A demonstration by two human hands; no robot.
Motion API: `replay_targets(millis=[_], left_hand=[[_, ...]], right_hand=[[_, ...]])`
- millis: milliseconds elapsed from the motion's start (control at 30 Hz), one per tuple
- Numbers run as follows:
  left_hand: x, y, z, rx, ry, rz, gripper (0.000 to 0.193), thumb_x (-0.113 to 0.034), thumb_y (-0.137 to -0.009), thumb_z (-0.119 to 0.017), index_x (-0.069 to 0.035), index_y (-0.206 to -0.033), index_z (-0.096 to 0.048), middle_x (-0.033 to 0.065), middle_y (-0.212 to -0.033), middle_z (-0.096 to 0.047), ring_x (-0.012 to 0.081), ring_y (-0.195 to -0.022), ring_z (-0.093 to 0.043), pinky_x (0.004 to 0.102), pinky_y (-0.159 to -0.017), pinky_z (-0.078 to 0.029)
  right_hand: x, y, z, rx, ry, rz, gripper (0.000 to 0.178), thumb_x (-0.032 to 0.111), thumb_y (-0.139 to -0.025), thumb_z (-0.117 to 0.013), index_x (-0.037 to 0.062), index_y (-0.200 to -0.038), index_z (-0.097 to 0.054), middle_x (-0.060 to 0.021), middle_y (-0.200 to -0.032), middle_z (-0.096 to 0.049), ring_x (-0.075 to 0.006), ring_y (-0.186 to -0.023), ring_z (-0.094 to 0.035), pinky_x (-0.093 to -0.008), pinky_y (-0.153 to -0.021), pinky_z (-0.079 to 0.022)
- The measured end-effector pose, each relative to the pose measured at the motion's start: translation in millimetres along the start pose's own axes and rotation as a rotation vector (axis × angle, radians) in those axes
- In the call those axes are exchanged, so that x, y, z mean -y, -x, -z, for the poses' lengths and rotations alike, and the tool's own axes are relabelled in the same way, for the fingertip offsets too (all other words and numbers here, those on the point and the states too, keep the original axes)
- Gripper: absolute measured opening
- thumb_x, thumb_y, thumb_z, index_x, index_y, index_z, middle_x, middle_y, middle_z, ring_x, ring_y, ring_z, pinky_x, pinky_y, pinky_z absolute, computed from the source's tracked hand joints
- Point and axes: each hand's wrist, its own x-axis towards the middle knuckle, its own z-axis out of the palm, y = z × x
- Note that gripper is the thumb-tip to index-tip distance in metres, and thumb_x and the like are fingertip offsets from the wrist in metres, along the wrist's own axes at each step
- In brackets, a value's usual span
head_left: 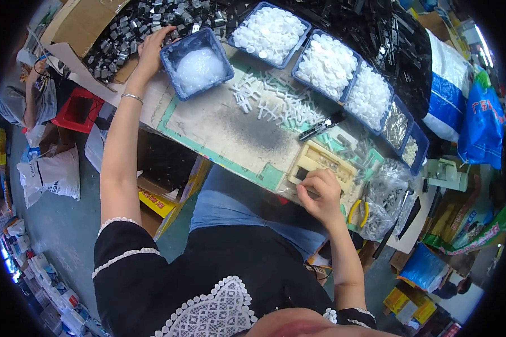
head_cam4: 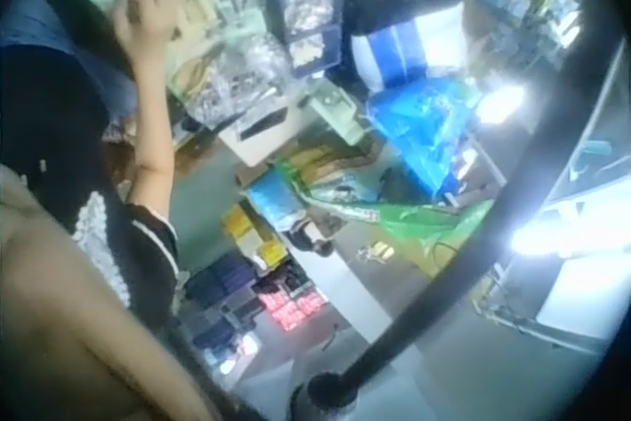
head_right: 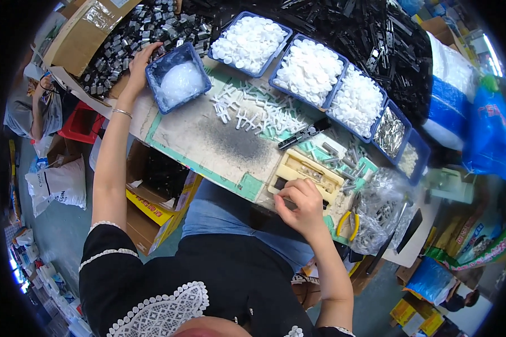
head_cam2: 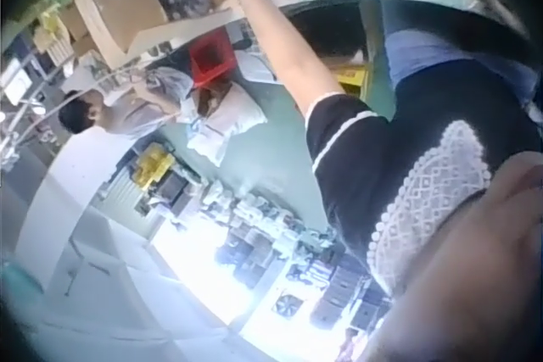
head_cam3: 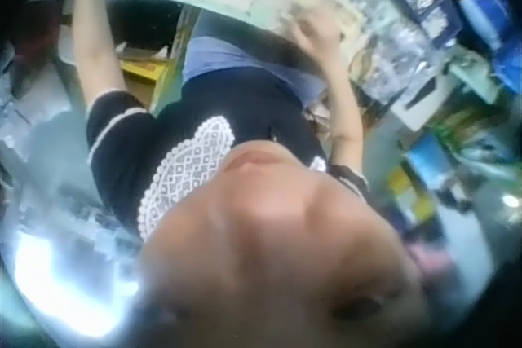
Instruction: The person assembles internal components of small toy cars by hand, attaching toy motors and plastic gears to car chassis frames, then securing small white plastic parts and toy body panels using pliers and a manual screwdriver.
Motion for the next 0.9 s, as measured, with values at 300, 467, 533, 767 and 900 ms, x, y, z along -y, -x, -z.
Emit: replay_targets(millis=[300,467,533,767,900], left_hand=[[-1,45,19,-0.095,0.253,0.206,0.033,-0.021,-0.073,-0.072,-0.008,-0.102,-0.061,0.0117,-0.095,-0.065,0.0286,-0.094,-0.059,0.0356,-0.083,-0.046],[-29,70,28,-0.248,0.303,0.345,0.034,-0.020,-0.070,-0.073,-0.003,-0.095,-0.057,0.0108,-0.083,-0.063,0.0238,-0.075,-0.061,0.0336,-0.071,-0.049],[-45,80,31,-0.301,0.379,0.366,0.034,-0.018,-0.069,-0.072,-0.001,-0.093,-0.055,0.0112,-0.081,-0.061,0.0218,-0.074,-0.060,0.0321,-0.070,-0.048],[-114,119,46,-0.391,0.352,0.510,0.034,-0.012,-0.068,-0.072,0.001,-0.091,-0.051,0.0113,-0.079,-0.056,0.0197,-0.069,-0.056,0.0323,-0.065,-0.047],[-137,146,43,-0.464,0.541,0.608,0.037,-0.010,-0.069,-0.076,-0.001,-0.091,-0.048,0.0079,-0.082,-0.053,0.0141,-0.070,-0.052,0.0285,-0.063,-0.046]], right_hand=[[1,0,-5,-0.008,0.050,0.037,0.012,0.005,-0.064,-0.071,0.0055,-0.070,-0.060,-0.0069,-0.073,-0.058,-0.0234,-0.064,-0.053,-0.0322,-0.057,-0.042],[0,1,-6,-0.020,0.069,0.048,0.012,0.004,-0.064,-0.070,0.0053,-0.069,-0.060,-0.0073,-0.073,-0.057,-0.0237,-0.064,-0.053,-0.0324,-0.057,-0.042],[2,-1,-5,-0.013,0.066,0.042,0.012,0.003,-0.064,-0.070,0.0051,-0.069,-0.060,-0.0074,-0.073,-0.058,-0.0237,-0.064,-0.053,-0.0325,-0.057,-0.042],[11,-6,-3,-0.011,-0.003,-0.109,0.011,0.005,-0.068,-0.070,0.0043,-0.072,-0.060,-0.0091,-0.078,-0.059,-0.0259,-0.069,-0.056,-0.0342,-0.061,-0.044],[42,-37,-10,-0.006,0.126,0.067,0.015,0.009,-0.070,-0.070,0.0046,-0.081,-0.061,-0.0101,-0.084,-0.058,-0.0276,-0.076,-0.057,-0.0364,-0.067,-0.046]])
